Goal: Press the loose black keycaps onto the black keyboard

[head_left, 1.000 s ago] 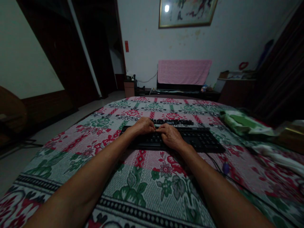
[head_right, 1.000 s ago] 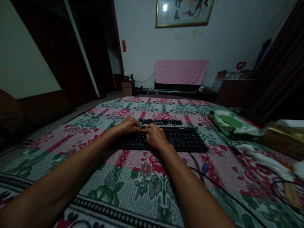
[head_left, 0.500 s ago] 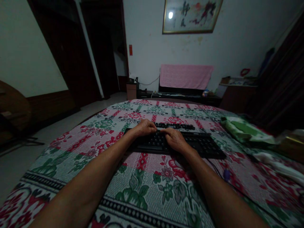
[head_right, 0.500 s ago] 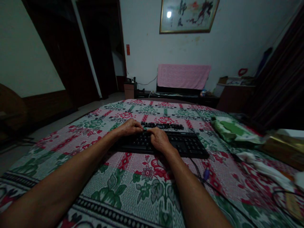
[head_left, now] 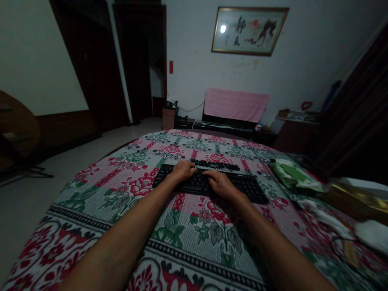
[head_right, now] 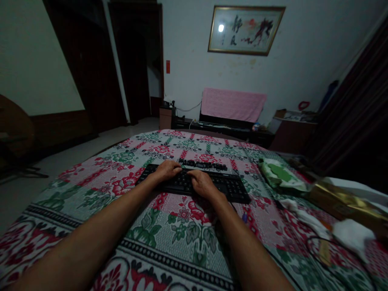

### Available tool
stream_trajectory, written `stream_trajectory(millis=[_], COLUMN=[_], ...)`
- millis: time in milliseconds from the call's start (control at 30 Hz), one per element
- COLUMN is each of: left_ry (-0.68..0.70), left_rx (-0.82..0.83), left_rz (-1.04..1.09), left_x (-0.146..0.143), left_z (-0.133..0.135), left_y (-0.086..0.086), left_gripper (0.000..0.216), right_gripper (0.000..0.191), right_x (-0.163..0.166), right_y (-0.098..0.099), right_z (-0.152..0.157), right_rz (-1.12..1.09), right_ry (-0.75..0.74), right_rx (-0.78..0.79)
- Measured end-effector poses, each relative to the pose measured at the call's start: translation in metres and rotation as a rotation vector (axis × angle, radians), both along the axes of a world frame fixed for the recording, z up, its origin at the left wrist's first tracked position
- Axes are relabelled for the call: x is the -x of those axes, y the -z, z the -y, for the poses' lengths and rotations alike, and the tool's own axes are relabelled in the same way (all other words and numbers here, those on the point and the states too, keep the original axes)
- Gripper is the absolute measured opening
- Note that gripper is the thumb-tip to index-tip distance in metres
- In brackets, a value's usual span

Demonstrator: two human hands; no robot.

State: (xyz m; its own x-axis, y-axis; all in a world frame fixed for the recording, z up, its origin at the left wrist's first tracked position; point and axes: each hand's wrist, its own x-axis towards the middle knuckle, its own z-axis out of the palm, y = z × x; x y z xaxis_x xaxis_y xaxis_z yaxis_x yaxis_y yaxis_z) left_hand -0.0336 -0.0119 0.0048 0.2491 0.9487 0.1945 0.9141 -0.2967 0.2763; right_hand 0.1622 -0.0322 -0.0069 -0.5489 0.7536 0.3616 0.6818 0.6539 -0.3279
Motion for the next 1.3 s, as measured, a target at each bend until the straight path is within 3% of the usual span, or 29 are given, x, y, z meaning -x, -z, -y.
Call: stream_trajectory(millis=[233, 400, 667, 1300], left_ry=[-0.104, -0.134, -0.170, -0.164], left_rx=[-0.030, 0.008, -0.020, 0.061], left_rz=[-0.032, -0.058, -0.114, -0.205], left_x=[-0.007, -0.006, -0.016, -0.027], left_z=[0.009, -0.012, -0.050, -0.063], left_y=[0.005, 0.001, -0.009, -0.001], left_gripper=[0.034, 0.029, 0.031, 0.030], right_gripper=[0.030, 0.030, 0.030, 0.031], right_x=[-0.023, -0.022, -0.022, -0.020], right_y=[0.015, 0.023, 0.021, 0.019], right_z=[-0.004, -0.005, 0.001, 0.002], right_rz=[-0.047, -0.042, -0.030, -0.030], right_ry=[0.119, 0.136, 0.170, 0.197], right_rx=[-0.098, -0.111, -0.099, -0.066])
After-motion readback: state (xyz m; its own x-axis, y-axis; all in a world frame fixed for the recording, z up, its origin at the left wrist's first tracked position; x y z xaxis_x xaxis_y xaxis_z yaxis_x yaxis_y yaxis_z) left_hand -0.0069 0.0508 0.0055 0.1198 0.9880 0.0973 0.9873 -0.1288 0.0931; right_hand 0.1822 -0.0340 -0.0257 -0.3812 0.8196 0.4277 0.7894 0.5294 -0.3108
